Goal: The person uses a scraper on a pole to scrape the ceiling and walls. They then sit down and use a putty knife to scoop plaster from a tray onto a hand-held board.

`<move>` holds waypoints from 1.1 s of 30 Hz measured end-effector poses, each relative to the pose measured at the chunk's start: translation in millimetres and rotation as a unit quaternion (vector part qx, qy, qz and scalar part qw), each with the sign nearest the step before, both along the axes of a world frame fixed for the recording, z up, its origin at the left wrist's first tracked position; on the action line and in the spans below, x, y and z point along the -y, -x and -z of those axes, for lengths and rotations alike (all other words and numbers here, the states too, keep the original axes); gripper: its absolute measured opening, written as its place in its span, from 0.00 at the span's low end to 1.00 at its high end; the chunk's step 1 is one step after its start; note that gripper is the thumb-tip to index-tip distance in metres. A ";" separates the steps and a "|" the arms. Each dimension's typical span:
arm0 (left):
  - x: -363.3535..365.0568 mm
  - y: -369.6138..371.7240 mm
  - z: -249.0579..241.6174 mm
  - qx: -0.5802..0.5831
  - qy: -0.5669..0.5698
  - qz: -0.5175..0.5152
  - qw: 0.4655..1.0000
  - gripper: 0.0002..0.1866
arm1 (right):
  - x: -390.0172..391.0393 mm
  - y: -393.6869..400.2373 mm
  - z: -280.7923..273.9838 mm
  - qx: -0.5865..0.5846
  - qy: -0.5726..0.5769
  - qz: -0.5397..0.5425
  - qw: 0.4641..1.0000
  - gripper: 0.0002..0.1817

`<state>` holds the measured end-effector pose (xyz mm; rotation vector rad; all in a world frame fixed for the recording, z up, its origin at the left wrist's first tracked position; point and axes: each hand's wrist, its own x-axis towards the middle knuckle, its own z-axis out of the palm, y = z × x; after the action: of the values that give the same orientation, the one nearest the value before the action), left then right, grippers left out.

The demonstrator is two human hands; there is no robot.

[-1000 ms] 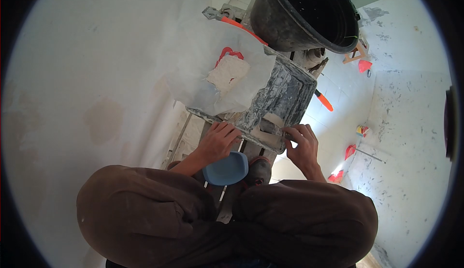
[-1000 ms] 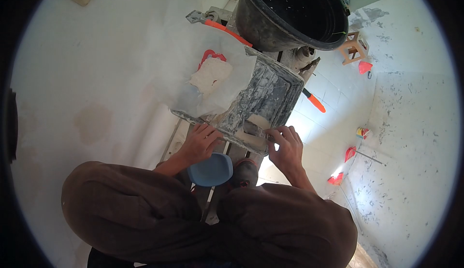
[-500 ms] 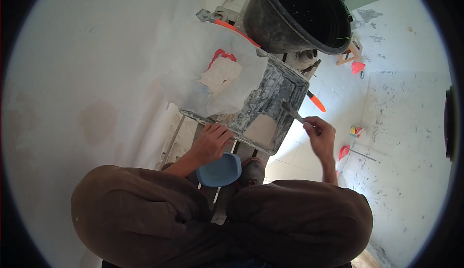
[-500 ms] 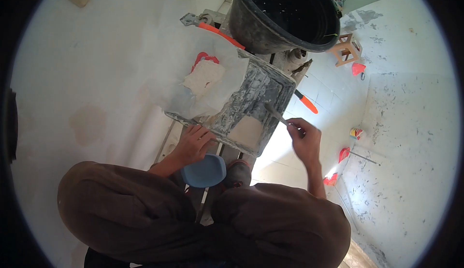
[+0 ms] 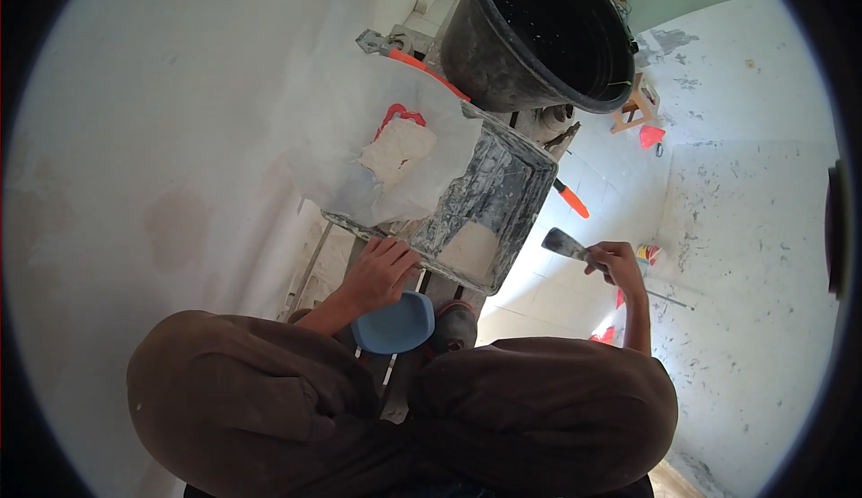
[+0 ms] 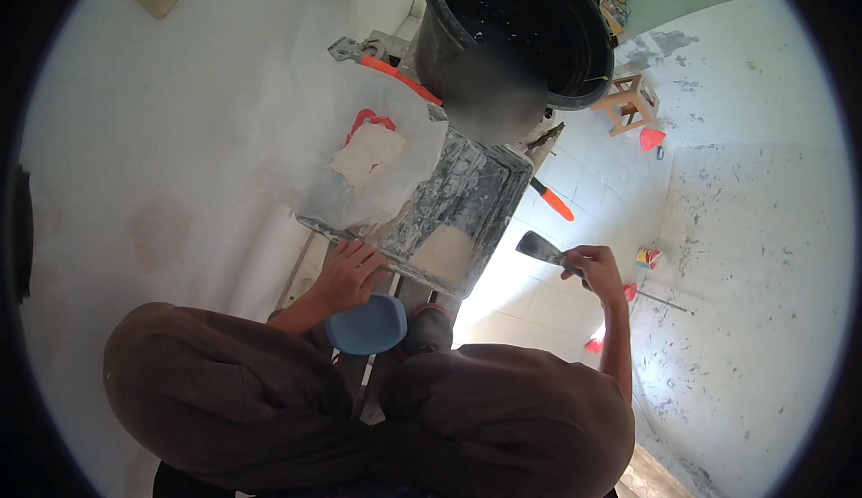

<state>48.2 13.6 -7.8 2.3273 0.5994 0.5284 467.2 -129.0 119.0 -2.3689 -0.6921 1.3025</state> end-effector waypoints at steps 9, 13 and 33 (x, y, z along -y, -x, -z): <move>9.9 36.4 -6.1 0.044 0.042 -0.071 0.996 0.06 | -41.0 51.0 -15.0 0.120 -0.195 -0.215 0.949 0.06; 24.2 53.1 10.8 0.014 0.240 -0.218 0.946 0.08 | -98.1 72.5 -6.3 0.316 -0.198 -0.417 0.829 0.11; -40.5 -22.8 -33.4 -0.152 -0.005 -0.117 0.981 0.20 | -147.6 58.0 70.8 0.334 -0.120 -0.601 0.716 0.13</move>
<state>70.9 54.1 25.6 2.3786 1.0249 0.2791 409.2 18.6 48.2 -2.0090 -2.7177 0.4322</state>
